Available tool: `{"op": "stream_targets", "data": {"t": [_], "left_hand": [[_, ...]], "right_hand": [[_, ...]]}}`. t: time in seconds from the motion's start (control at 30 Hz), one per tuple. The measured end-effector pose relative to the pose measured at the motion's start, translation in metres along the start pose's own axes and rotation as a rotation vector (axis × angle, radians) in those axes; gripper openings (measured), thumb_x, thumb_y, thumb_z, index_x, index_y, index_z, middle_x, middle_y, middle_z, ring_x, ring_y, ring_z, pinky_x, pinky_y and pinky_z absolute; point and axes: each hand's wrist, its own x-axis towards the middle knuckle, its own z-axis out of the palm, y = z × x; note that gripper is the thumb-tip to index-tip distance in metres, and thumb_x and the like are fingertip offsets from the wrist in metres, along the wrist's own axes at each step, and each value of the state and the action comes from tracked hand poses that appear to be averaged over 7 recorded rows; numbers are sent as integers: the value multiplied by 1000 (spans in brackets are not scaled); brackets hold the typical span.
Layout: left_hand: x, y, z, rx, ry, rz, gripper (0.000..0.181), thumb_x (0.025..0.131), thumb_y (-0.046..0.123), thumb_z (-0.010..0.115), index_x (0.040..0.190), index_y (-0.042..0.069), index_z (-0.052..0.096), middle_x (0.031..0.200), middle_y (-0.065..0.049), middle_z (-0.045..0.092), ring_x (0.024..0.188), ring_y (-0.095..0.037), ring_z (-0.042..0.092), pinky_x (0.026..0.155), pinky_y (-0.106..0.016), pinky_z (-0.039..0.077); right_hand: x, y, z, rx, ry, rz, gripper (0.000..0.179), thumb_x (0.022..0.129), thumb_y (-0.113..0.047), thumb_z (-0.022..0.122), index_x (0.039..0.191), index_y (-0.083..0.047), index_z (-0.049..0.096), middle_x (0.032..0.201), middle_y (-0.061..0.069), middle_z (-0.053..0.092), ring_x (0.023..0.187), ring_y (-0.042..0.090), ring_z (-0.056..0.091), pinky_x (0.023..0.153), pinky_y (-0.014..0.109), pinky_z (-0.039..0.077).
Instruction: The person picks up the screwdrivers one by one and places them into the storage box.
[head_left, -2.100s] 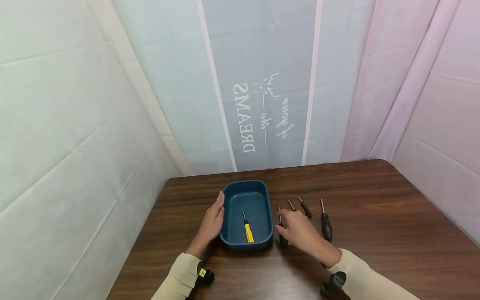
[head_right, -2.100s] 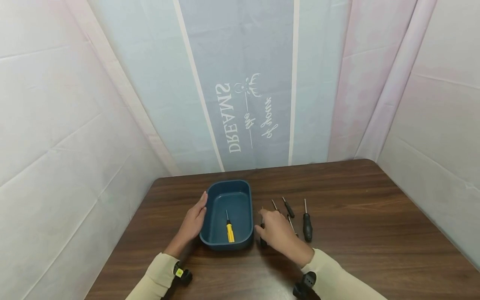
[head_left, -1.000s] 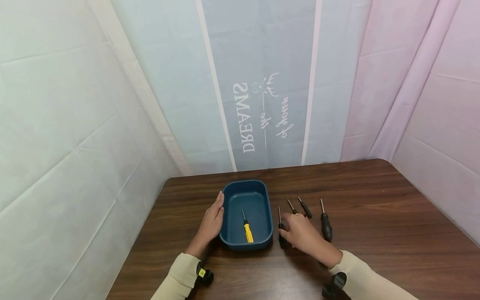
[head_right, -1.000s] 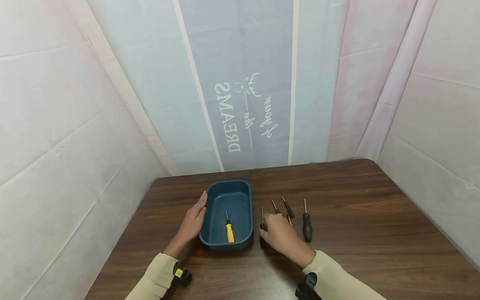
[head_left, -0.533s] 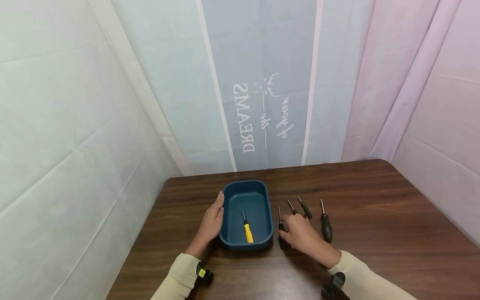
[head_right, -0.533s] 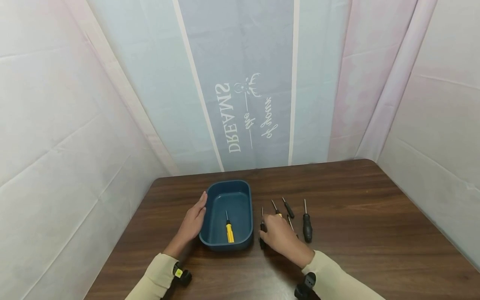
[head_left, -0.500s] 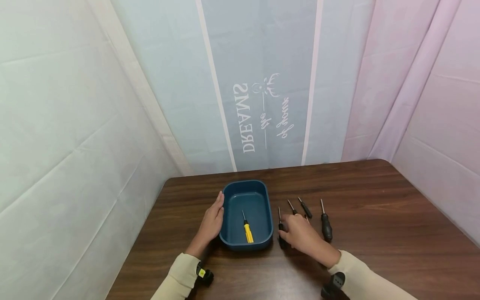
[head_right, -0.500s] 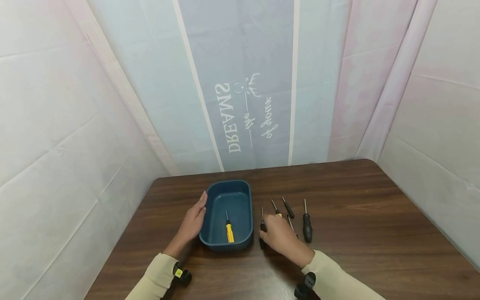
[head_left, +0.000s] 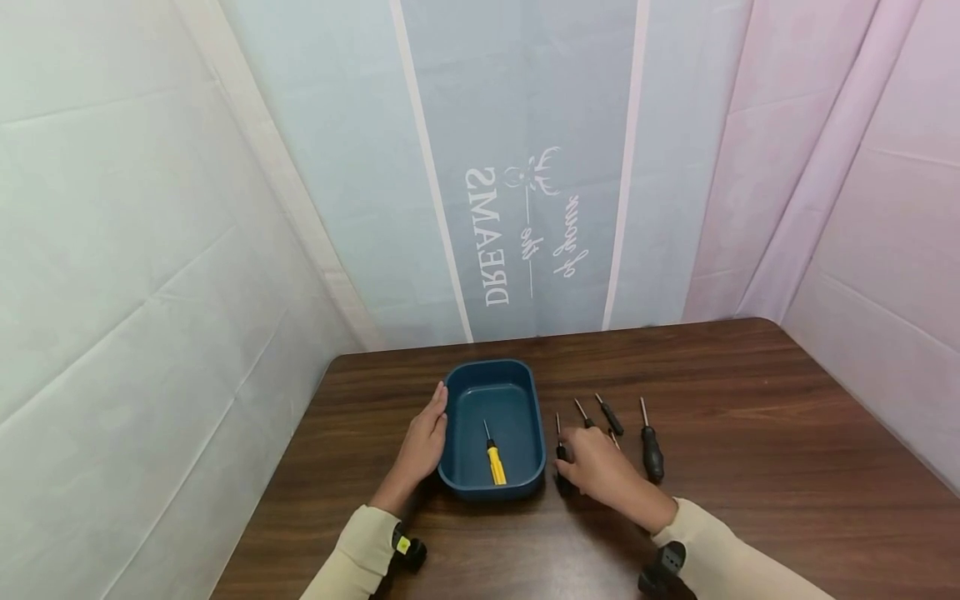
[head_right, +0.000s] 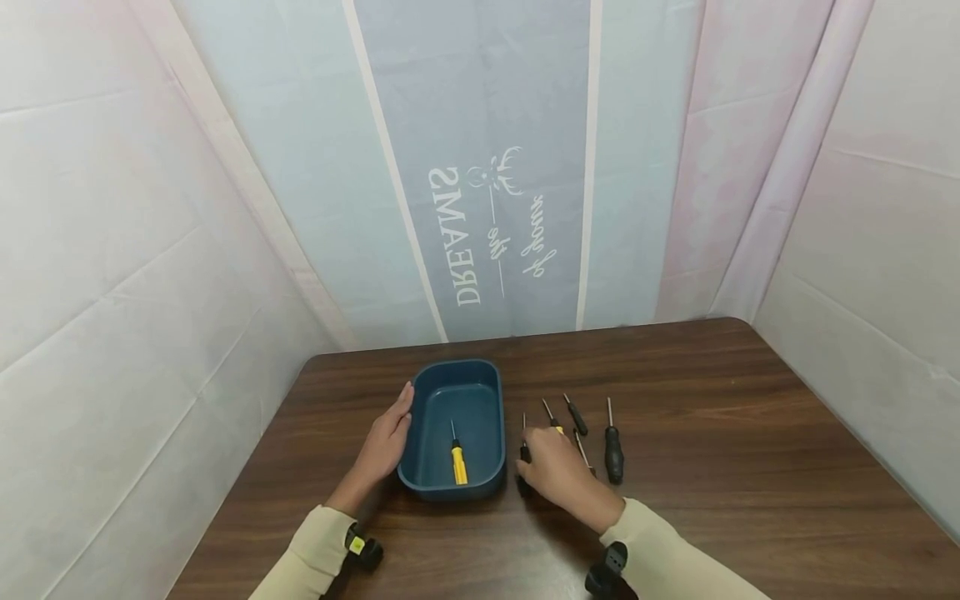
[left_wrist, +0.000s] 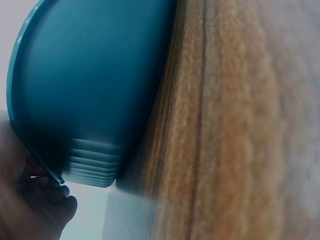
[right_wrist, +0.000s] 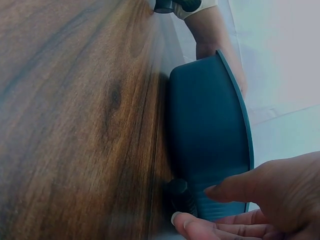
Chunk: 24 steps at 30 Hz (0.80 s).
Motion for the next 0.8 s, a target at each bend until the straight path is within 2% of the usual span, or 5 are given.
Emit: {"op": "stream_targets", "data": {"t": [0.43,0.67,0.8], "left_hand": [[0,4,-2,4,-3,-8,49,109,5,37,157,-3,29,167,-6,18,152,-24,23,120,-49,24],[1,5,-2,7,1,-2,48,109,5,37,156,-4,29,166,-8,18,152,-25,23,120,-49,24],[0,3,-1,10,2,-7,49,109,5,38,156,-3,29,166,-7,18,152,-25,23,120,-49,24]], "right_hand": [[0,-2,1,-19,-23,-9,38,88,-6,77,122,8,66,41,-11,48,33,5,49,42,23,46],[3,0,3,-66,4,-44,36,87,-7,79,117,8,68,49,-9,53,33,2,48,51,24,51],[4,1,6,-61,-1,-49,35,86,-6,80,116,8,68,54,-6,58,34,2,48,48,24,50]]}}
